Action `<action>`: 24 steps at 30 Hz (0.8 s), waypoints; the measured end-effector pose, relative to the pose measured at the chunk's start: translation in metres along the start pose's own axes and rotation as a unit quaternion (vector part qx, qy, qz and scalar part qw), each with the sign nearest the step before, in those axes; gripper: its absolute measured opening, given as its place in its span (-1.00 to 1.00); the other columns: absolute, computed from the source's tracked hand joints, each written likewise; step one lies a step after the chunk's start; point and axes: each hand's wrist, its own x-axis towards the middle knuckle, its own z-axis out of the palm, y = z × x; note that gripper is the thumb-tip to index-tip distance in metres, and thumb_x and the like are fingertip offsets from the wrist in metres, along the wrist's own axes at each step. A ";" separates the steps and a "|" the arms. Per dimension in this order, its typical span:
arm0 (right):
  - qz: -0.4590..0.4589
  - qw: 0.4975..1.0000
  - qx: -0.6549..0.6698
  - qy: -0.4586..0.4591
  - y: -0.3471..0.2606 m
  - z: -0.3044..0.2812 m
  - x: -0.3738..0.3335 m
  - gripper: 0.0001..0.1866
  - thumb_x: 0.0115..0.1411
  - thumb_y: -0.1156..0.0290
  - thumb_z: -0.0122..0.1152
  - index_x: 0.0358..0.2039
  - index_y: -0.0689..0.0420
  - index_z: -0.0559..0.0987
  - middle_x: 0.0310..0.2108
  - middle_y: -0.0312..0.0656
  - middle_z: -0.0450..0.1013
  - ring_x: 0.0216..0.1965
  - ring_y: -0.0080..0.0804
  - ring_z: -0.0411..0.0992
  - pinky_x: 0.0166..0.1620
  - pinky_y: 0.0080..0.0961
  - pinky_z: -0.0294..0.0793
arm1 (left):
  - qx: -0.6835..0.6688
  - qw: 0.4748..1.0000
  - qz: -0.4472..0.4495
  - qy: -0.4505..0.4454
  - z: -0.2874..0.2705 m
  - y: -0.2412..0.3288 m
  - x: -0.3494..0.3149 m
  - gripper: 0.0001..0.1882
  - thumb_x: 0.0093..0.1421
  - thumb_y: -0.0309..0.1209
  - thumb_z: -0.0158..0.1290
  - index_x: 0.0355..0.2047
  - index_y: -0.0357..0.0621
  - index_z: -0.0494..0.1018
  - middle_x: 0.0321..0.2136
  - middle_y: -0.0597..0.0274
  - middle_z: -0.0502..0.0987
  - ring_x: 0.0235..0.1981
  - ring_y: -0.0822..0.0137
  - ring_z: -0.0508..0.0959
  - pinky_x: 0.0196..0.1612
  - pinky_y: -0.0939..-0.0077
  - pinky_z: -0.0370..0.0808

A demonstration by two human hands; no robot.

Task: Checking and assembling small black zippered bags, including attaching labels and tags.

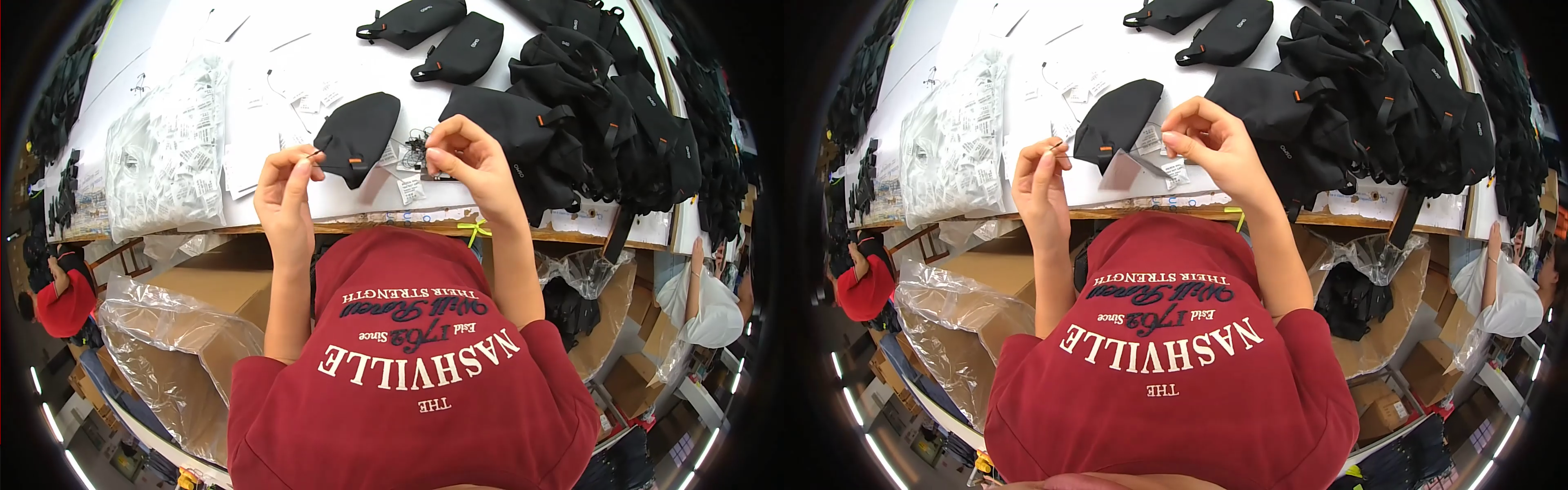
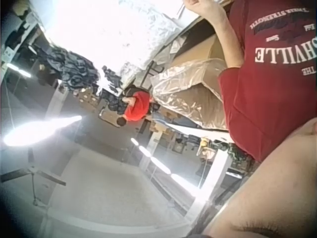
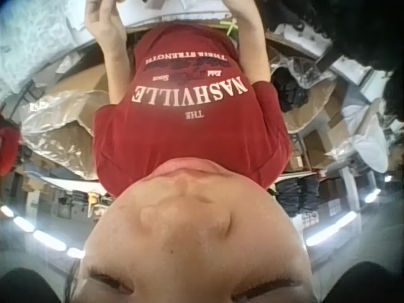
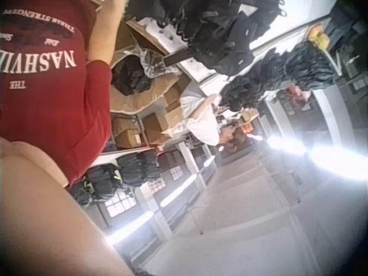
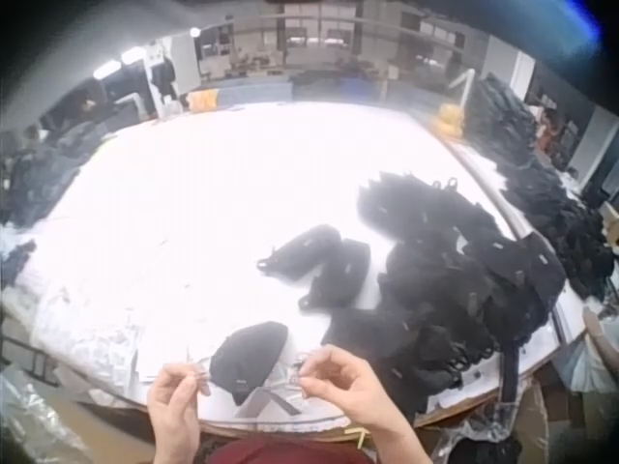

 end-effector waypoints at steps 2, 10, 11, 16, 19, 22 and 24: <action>-0.005 1.000 -0.005 0.009 -0.004 -0.005 0.000 -0.89 0.14 0.49 0.18 -0.34 0.19 0.46 -0.46 -0.33 0.40 -0.40 -0.66 0.38 -0.32 -0.72 0.31 | -0.057 0.996 -0.042 -0.059 -0.006 0.003 0.003 -0.96 0.19 -0.53 0.00 -0.36 -0.24 0.41 -0.42 0.30 0.40 -0.40 0.50 0.38 -0.24 0.64 0.31; 0.009 1.000 0.015 0.002 -0.013 0.010 -0.005 -0.87 0.14 0.48 0.19 -0.31 0.19 0.44 -0.43 -0.22 0.52 -0.44 -0.62 0.41 -0.35 -0.70 0.35 | 0.125 0.961 -0.068 -0.237 0.025 -0.004 0.006 -0.90 0.13 -0.47 0.08 -0.39 -0.24 0.43 -0.42 0.33 0.43 -0.33 0.51 0.36 -0.20 0.64 0.29; 0.007 1.000 0.007 0.017 -0.012 0.010 -0.005 -0.86 0.15 0.47 0.19 -0.32 0.20 0.44 -0.43 -0.19 0.54 -0.48 -0.63 0.41 -0.38 -0.71 0.35 | 0.125 0.961 -0.068 -0.239 0.030 -0.003 0.005 -0.90 0.13 -0.47 0.08 -0.39 -0.24 0.43 -0.42 0.33 0.43 -0.33 0.51 0.36 -0.20 0.64 0.29; -0.011 0.996 0.007 0.089 -0.004 0.022 -0.008 -0.85 0.12 0.43 0.25 -0.43 0.23 0.49 -0.48 -0.18 0.54 -0.56 -0.65 0.38 -0.47 -0.74 0.33 | 0.159 0.967 -0.045 -0.192 0.040 -0.003 0.002 -0.91 0.13 -0.46 0.10 -0.40 -0.23 0.47 -0.62 0.48 0.30 -0.55 0.65 0.20 -0.47 0.75 0.15; 0.004 0.994 0.026 0.107 -0.001 0.026 -0.009 -0.84 0.12 0.38 0.26 -0.48 0.19 0.53 -0.50 -0.25 0.54 -0.63 -0.71 0.36 -0.57 -0.81 0.20 | 0.195 0.967 -0.029 -0.163 0.045 0.003 0.000 -0.93 0.11 -0.49 0.12 -0.42 -0.24 0.49 -0.71 0.55 0.18 -0.63 0.70 0.07 -0.57 0.75 -0.02; 0.020 0.993 0.035 0.109 0.003 0.026 -0.010 -0.84 0.12 0.36 0.25 -0.48 0.17 0.54 -0.53 -0.30 0.53 -0.66 -0.74 0.34 -0.62 -0.84 0.12 | 0.219 0.966 -0.006 -0.139 0.046 0.006 -0.001 -0.95 0.08 -0.53 0.13 -0.44 -0.24 0.50 -0.76 0.59 0.11 -0.69 0.72 0.02 -0.62 0.73 -0.09; 0.020 0.993 0.036 0.106 0.003 0.028 -0.010 -0.84 0.13 0.36 0.25 -0.48 0.17 0.55 -0.54 -0.32 0.52 -0.68 -0.76 0.33 -0.64 -0.84 0.09 | 0.217 0.966 -0.007 -0.142 0.044 0.006 -0.001 -0.95 0.07 -0.53 0.14 -0.44 -0.24 0.50 -0.77 0.60 0.10 -0.70 0.72 0.00 -0.62 0.73 -0.11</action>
